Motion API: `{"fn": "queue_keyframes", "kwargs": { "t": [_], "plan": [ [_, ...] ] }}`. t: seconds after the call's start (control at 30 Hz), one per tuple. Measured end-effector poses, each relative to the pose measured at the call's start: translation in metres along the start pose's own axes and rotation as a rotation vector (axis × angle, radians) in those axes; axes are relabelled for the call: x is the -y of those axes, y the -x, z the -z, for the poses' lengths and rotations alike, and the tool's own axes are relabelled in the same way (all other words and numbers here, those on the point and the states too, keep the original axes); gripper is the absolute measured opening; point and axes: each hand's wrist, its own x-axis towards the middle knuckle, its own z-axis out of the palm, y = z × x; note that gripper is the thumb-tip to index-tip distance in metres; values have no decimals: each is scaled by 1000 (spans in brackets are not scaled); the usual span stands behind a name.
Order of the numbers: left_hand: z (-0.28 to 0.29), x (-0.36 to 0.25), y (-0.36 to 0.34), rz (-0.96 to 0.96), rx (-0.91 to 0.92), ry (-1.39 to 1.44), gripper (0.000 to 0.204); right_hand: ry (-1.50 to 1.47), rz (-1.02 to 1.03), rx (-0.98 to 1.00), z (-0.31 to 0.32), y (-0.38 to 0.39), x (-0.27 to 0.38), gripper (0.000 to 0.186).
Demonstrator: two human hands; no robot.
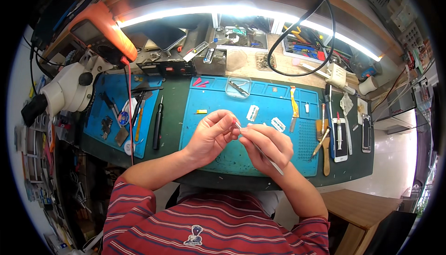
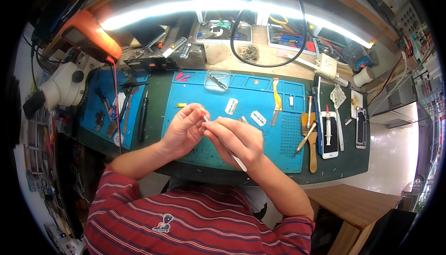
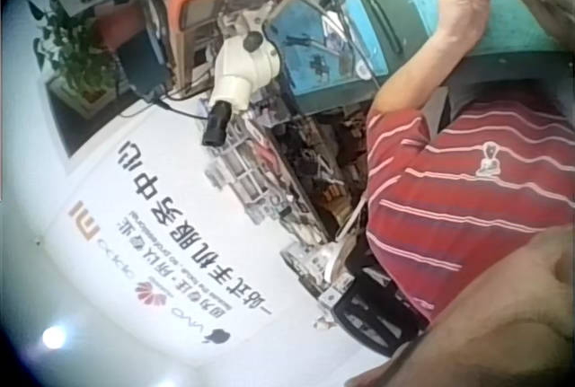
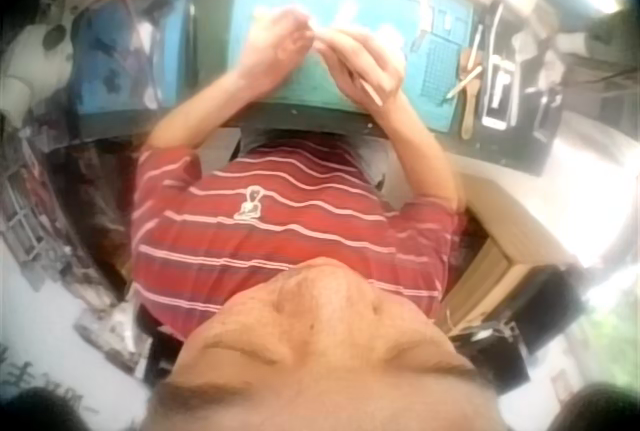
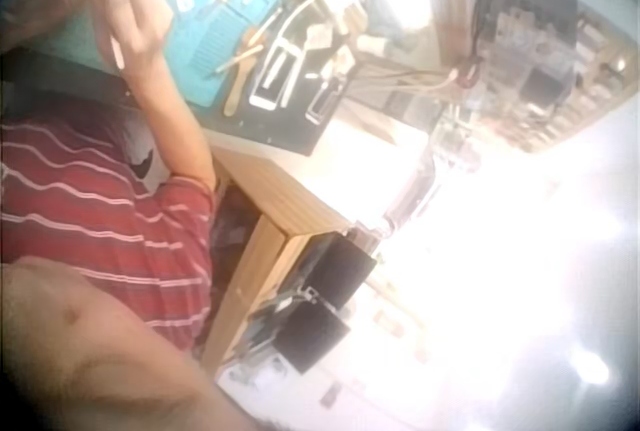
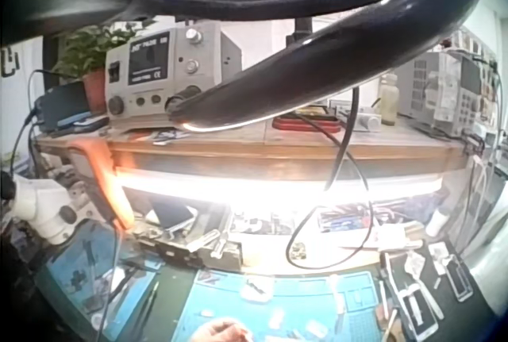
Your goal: The person retrieves a plastic bag from a glass display counter and moves to a workbench. They use scissors to open the bag and remove a small component. The person then uses tweezers to manipulate the component and a cotton swab to clean it on a blue mat.
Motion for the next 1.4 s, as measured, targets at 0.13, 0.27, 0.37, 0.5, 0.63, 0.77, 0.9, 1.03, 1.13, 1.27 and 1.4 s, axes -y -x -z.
{"fn": "queue_keyframes", "kwargs": {
  "t": [0.13,0.27,0.37,0.5,0.63,0.77,0.9,1.03,1.13,1.27,1.4],
  "plan": [
    [-3,1,1,9,-22,-7,16,-8,-7,10,-1,-1,-1,23],
    [-2,1,2,5,-42,-9,16,-2,1,35,-2,0,-2,24],
    [-2,1,2,-6,-58,-21,16,17,15,56,-3,1,-3,23],
    [0,2,2,-8,-92,-38,16,88,45,100,-3,1,0,23],
    [-2,4,3,-17,-140,-37,16,175,130,137,-2,2,0,22],
    [-3,3,5,8,-146,-12,16,206,216,149,-2,6,-3,21],
    [-1,0,7,29,-124,15,16,222,258,174,-3,4,-1,19],
    [-4,-1,8,38,-174,18,16,228,280,196,-3,4,-1,19],
    [-5,-1,9,38,-192,19,16,241,292,213,-2,5,-2,20],
    [-7,-2,10,39,-224,7,14,253,295,221,-3,3,-1,21],
    [-9,-2,10,52,-265,14,15,255,296,218,-4,5,-2,22]
  ]
}}
